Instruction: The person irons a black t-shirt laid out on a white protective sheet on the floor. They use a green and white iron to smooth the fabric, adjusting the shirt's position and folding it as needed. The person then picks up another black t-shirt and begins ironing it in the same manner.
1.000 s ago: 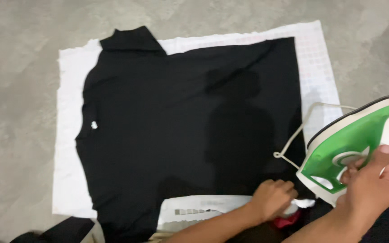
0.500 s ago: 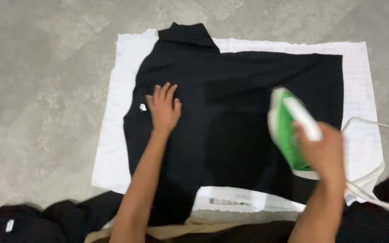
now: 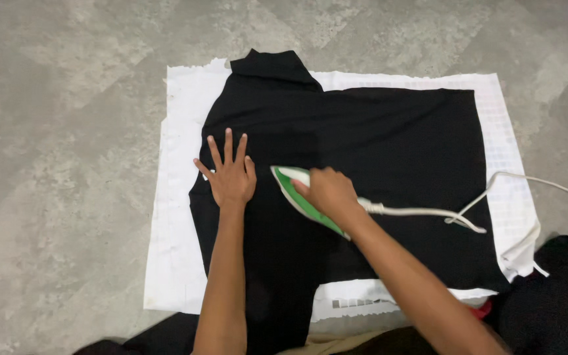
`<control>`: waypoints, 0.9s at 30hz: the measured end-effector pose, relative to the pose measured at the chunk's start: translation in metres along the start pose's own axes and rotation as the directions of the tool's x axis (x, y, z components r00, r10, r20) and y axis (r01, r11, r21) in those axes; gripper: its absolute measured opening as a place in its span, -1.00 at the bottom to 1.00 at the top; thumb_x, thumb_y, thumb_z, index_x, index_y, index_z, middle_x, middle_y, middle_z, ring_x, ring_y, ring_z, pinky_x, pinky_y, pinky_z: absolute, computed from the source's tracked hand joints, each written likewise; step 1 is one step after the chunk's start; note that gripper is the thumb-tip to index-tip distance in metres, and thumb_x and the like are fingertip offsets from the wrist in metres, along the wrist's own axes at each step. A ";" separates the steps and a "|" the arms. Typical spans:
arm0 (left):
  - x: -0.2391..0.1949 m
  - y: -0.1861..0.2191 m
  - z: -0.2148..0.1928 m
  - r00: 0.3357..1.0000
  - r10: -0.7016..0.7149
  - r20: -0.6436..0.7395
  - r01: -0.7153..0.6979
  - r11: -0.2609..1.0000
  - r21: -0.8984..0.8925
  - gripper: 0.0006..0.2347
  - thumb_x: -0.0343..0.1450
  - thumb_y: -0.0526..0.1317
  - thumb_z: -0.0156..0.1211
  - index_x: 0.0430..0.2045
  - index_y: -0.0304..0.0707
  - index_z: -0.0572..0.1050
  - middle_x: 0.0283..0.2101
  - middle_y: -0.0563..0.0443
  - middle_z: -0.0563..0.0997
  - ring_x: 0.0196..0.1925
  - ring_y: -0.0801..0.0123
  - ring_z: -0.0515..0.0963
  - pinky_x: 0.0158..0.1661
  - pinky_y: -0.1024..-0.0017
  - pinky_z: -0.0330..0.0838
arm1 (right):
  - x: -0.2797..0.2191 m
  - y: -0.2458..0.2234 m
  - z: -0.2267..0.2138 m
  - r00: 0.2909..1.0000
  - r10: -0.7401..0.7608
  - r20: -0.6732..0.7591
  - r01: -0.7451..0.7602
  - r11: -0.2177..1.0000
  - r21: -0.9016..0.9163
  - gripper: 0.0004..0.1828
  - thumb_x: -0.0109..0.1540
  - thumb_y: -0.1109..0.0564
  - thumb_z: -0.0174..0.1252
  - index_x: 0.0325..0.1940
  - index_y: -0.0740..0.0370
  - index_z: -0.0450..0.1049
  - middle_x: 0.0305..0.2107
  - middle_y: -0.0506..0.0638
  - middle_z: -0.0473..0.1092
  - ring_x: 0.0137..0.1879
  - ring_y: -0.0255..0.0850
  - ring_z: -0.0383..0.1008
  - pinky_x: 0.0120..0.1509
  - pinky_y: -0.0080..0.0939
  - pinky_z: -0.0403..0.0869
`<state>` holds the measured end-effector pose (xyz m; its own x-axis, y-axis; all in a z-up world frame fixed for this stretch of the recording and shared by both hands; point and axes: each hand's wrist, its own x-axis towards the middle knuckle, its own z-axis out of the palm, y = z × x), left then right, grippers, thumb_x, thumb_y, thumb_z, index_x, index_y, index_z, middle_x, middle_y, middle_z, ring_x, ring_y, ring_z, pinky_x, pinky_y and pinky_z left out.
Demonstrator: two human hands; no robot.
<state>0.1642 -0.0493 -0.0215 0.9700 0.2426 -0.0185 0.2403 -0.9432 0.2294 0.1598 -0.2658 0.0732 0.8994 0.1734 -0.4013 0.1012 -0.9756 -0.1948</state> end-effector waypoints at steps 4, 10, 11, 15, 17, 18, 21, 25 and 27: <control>0.001 0.001 -0.003 0.998 0.005 0.067 -0.002 0.999 -0.042 -0.50 0.58 0.04 -0.47 0.53 0.53 0.00 0.65 0.41 -0.15 0.68 0.22 -0.27 0.44 -0.44 -0.48 | 0.045 0.015 -0.016 0.996 0.006 -0.093 -0.010 0.999 -0.049 -0.19 0.30 -0.48 -0.02 -0.15 0.36 0.68 -0.29 0.41 0.59 -0.07 0.39 0.64 -0.08 0.35 0.58; -0.001 0.002 -0.004 0.999 -0.001 0.053 0.002 0.999 -0.033 -0.49 0.57 0.05 -0.44 0.53 0.50 0.02 0.65 0.38 -0.10 0.68 0.21 -0.19 0.44 -0.45 -0.46 | 0.082 0.133 -0.038 0.953 0.217 -0.210 -0.209 0.976 0.060 -0.22 0.34 -0.41 0.08 -0.10 0.45 0.66 -0.24 0.47 0.57 -0.02 0.43 0.61 -0.06 0.37 0.57; 0.000 0.003 -0.002 0.999 0.000 0.032 0.001 1.000 -0.023 -0.48 0.56 0.05 -0.42 0.53 0.48 0.04 0.65 0.36 -0.08 0.68 0.19 -0.18 0.43 -0.47 -0.43 | 0.086 0.161 -0.034 0.945 0.249 -0.213 -0.240 0.969 0.066 -0.19 0.34 -0.45 0.07 -0.07 0.45 0.66 -0.22 0.47 0.57 -0.01 0.43 0.61 -0.04 0.37 0.57; 0.001 0.005 0.005 1.000 -0.002 -0.005 0.002 1.000 -0.008 -0.48 0.55 0.04 -0.39 0.52 0.46 0.06 0.65 0.35 -0.06 0.68 0.18 -0.16 0.42 -0.50 -0.41 | 0.021 0.123 -0.052 0.981 0.179 -0.079 -0.181 0.983 -0.012 -0.25 0.31 -0.37 0.08 -0.05 0.44 0.67 -0.16 0.46 0.59 0.06 0.41 0.60 0.06 0.37 0.56; 0.000 0.004 0.007 0.999 0.006 -0.039 -0.006 1.000 -0.012 -0.48 0.54 0.02 -0.37 0.52 0.46 0.08 0.64 0.34 -0.02 0.68 0.16 -0.12 0.41 -0.53 -0.37 | -0.012 0.076 -0.068 0.995 0.027 0.098 -0.021 0.998 -0.053 -0.25 0.27 -0.42 -0.01 -0.04 0.31 0.69 -0.14 0.38 0.61 0.10 0.37 0.60 0.13 0.34 0.56; -0.001 0.003 0.006 0.999 0.015 -0.035 -0.015 1.000 -0.006 -0.48 0.54 0.02 -0.37 0.52 0.46 0.08 0.64 0.34 -0.02 0.68 0.16 -0.12 0.41 -0.53 -0.37 | -0.010 0.062 -0.057 0.995 0.033 0.098 -0.028 0.999 -0.044 -0.25 0.27 -0.42 -0.01 -0.04 0.31 0.69 -0.14 0.38 0.61 0.10 0.37 0.60 0.13 0.34 0.56; 0.003 0.005 0.004 0.997 0.039 -0.067 -0.039 0.999 0.002 -0.49 0.55 0.03 -0.32 0.50 0.47 0.14 0.63 0.31 0.04 0.66 0.12 -0.05 0.38 -0.54 -0.35 | 0.016 0.033 -0.035 0.967 -0.253 -0.041 0.250 0.966 -0.070 -0.34 0.33 -0.38 0.09 -0.10 0.28 0.69 -0.29 0.31 0.61 -0.09 0.25 0.66 0.00 0.19 0.61; -0.001 0.001 0.008 1.000 0.020 -0.006 -0.020 1.000 0.006 -0.47 0.53 0.06 -0.36 0.52 0.50 0.06 0.64 0.35 -0.04 0.67 0.17 -0.12 0.40 -0.52 -0.34 | 0.061 0.044 -0.038 0.975 -0.184 -0.127 0.179 0.983 -0.051 -0.28 0.28 -0.45 0.08 -0.19 0.30 0.68 -0.36 0.31 0.60 -0.16 0.30 0.66 -0.12 0.30 0.59; 0.004 0.003 0.004 1.000 0.016 -0.009 -0.016 1.000 0.008 -0.47 0.53 0.07 -0.38 0.51 0.53 0.07 0.64 0.37 -0.04 0.67 0.19 -0.13 0.41 -0.52 -0.34 | 0.071 0.085 -0.059 0.981 -0.103 -0.163 0.102 0.995 -0.012 -0.30 0.28 -0.43 0.11 -0.19 0.29 0.68 -0.36 0.31 0.60 -0.16 0.31 0.66 -0.13 0.30 0.59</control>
<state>0.1689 -0.0526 -0.0249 0.9734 0.2291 -0.0064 0.2248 -0.9488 0.2218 0.2573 -0.3445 0.0811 0.9414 0.2488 -0.2278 0.1980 -0.9543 -0.2241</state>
